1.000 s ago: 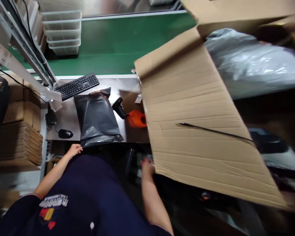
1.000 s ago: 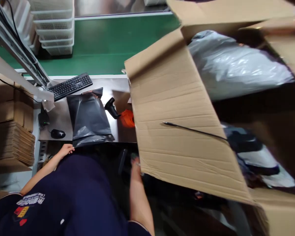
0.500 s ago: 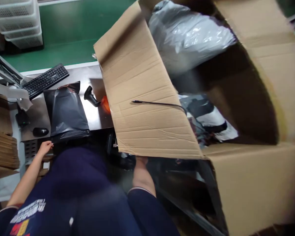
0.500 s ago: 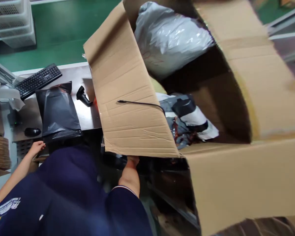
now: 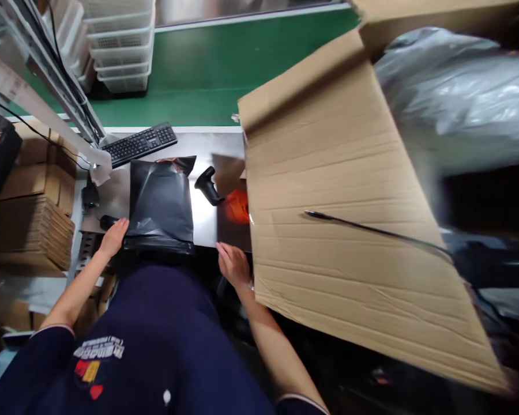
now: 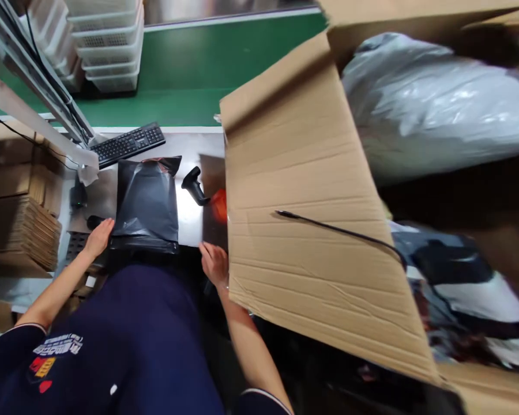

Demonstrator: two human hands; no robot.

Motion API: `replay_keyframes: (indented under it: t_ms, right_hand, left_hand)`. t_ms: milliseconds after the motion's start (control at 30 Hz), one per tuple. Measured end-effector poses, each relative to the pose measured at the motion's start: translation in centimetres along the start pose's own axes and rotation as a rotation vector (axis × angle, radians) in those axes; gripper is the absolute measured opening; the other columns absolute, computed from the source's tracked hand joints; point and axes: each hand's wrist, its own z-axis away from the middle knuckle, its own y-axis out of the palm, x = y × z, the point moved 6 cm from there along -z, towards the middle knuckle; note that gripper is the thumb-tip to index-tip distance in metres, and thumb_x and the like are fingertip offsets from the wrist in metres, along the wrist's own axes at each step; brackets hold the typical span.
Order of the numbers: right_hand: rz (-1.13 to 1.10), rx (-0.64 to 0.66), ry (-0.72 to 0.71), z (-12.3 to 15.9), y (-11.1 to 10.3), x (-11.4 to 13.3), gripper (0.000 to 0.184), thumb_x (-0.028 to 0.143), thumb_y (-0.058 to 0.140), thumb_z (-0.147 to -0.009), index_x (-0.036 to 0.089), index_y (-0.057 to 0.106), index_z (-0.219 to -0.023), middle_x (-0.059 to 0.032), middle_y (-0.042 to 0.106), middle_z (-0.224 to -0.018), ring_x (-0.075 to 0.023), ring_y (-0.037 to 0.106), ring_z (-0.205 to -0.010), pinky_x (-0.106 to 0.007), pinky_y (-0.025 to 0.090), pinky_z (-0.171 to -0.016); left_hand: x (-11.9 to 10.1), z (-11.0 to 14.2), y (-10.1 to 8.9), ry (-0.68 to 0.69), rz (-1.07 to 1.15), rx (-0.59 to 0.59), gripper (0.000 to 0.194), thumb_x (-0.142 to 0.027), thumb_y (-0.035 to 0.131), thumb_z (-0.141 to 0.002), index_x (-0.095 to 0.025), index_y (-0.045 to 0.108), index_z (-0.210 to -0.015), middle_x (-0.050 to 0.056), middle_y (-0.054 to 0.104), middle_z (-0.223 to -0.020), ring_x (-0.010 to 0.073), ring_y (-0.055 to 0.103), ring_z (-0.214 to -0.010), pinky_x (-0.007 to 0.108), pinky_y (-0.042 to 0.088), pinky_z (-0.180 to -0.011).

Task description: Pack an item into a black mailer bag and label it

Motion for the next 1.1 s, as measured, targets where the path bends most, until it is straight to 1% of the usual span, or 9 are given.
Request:
replay_keyframes:
  t_ms: [133, 267, 400, 500, 633, 733, 833, 967, 1100]
  right_hand:
    - [0.148, 0.101, -0.283, -8.2, 2.9, 3.3, 0.067, 0.004, 0.047, -0.093, 0.031, 0.051, -0.155, -0.0075, 0.050, -0.160, -0.0278, 0.047, -0.146, -0.052, 0.034, -0.123]
    - [0.189, 0.236, -0.448, -11.0, 5.3, 4.8, 0.075, -0.002, 0.044, -0.088, 0.027, 0.049, -0.156, -0.0057, 0.044, -0.164, -0.0247, 0.039, -0.153, -0.051, 0.031, -0.126]
    - [0.173, 0.272, -0.472, -9.1, 5.6, 3.4, 0.074, -0.002, 0.043, -0.087, 0.022, 0.048, -0.157, -0.0063, 0.044, -0.163, -0.0248, 0.035, -0.155, -0.051, 0.033, -0.125]
    - [0.152, 0.282, -0.500, -6.9, 5.3, 2.4, 0.078, -0.001, 0.046, -0.085, 0.023, 0.044, -0.159, -0.0057, 0.043, -0.164, -0.0242, 0.035, -0.155, -0.050, 0.030, -0.126]
    - [0.134, 0.313, -0.560, -5.3, 5.7, 2.1, 0.084, -0.001, 0.048, -0.080, 0.023, 0.042, -0.160, -0.0058, 0.039, -0.166, -0.0232, 0.032, -0.156, -0.049, 0.027, -0.127]
    - [0.098, 0.307, -0.578, -5.2, 6.0, 1.9, 0.085, -0.002, 0.046, -0.078, 0.021, 0.043, -0.159, -0.0061, 0.044, -0.163, -0.0232, 0.035, -0.155, -0.049, 0.028, -0.127]
    - [0.033, 0.336, -0.576, -5.3, 5.9, 1.5, 0.083, -0.003, 0.044, -0.078, 0.021, 0.046, -0.158, -0.0072, 0.049, -0.160, -0.0236, 0.040, -0.153, -0.050, 0.031, -0.127]
    - [-0.046, 0.445, -0.532, -5.2, 5.6, 1.1, 0.084, -0.003, 0.042, -0.075, 0.021, 0.051, -0.155, -0.0099, 0.047, -0.160, -0.0260, 0.040, -0.152, -0.054, 0.035, -0.125]
    - [-0.169, 0.437, -0.433, -4.9, 5.2, 1.2, 0.084, -0.001, 0.040, -0.072, 0.016, 0.052, -0.153, -0.0126, 0.051, -0.157, -0.0277, 0.042, -0.151, -0.059, 0.037, -0.124]
  left_hand:
    - [-1.1, -2.7, 1.8, 0.155, -0.087, 0.080, 0.064, -0.003, 0.027, -0.099, -0.015, 0.043, -0.159, 0.014, 0.040, -0.164, 0.0275, 0.033, -0.156, 0.050, 0.033, -0.127]
    - [-1.0, -3.0, 3.0, 0.265, -0.126, 0.166, 0.064, -0.003, 0.030, -0.099, -0.016, 0.041, -0.160, 0.012, 0.039, -0.165, 0.0260, 0.032, -0.157, 0.049, 0.029, -0.129]
    - [-0.5, -1.4, 3.4, 0.409, -0.117, 0.248, 0.065, -0.013, 0.045, -0.099, -0.020, 0.037, -0.162, 0.011, 0.035, -0.168, 0.0284, 0.030, -0.158, 0.051, 0.024, -0.129]
    - [-1.0, -0.4, 3.9, 0.545, -0.084, 0.322, 0.077, -0.021, 0.058, -0.093, -0.022, 0.030, -0.165, 0.010, 0.031, -0.170, 0.0271, 0.026, -0.159, 0.049, 0.018, -0.131]
    - [-1.5, -1.2, 5.0, 0.445, -0.124, 0.292, 0.083, -0.010, 0.057, -0.087, -0.017, 0.029, -0.165, 0.014, 0.034, -0.168, 0.0248, 0.028, -0.159, 0.045, 0.021, -0.130]
    - [-2.2, -1.7, 6.0, 0.436, -0.130, 0.260, 0.078, -0.002, 0.045, -0.090, -0.025, 0.035, -0.164, 0.009, 0.039, -0.167, 0.0222, 0.034, -0.156, 0.045, 0.028, -0.127]
    - [-2.6, -1.7, 6.5, 0.457, -0.092, 0.269, 0.081, 0.000, 0.048, -0.087, -0.032, 0.040, -0.161, 0.006, 0.040, -0.167, 0.0254, 0.037, -0.155, 0.044, 0.036, -0.121]
    - [-2.3, -1.7, 5.8, 0.471, 0.007, 0.253, 0.075, -0.005, 0.051, -0.087, -0.038, 0.051, -0.154, 0.006, 0.043, -0.165, 0.0316, 0.041, -0.152, 0.044, 0.046, -0.112]
    - [-2.1, -2.0, 4.8, 0.442, 0.111, 0.237, 0.066, -0.011, 0.050, -0.089, -0.028, 0.055, -0.152, 0.013, 0.044, -0.163, 0.0327, 0.055, -0.140, 0.046, 0.049, -0.110]
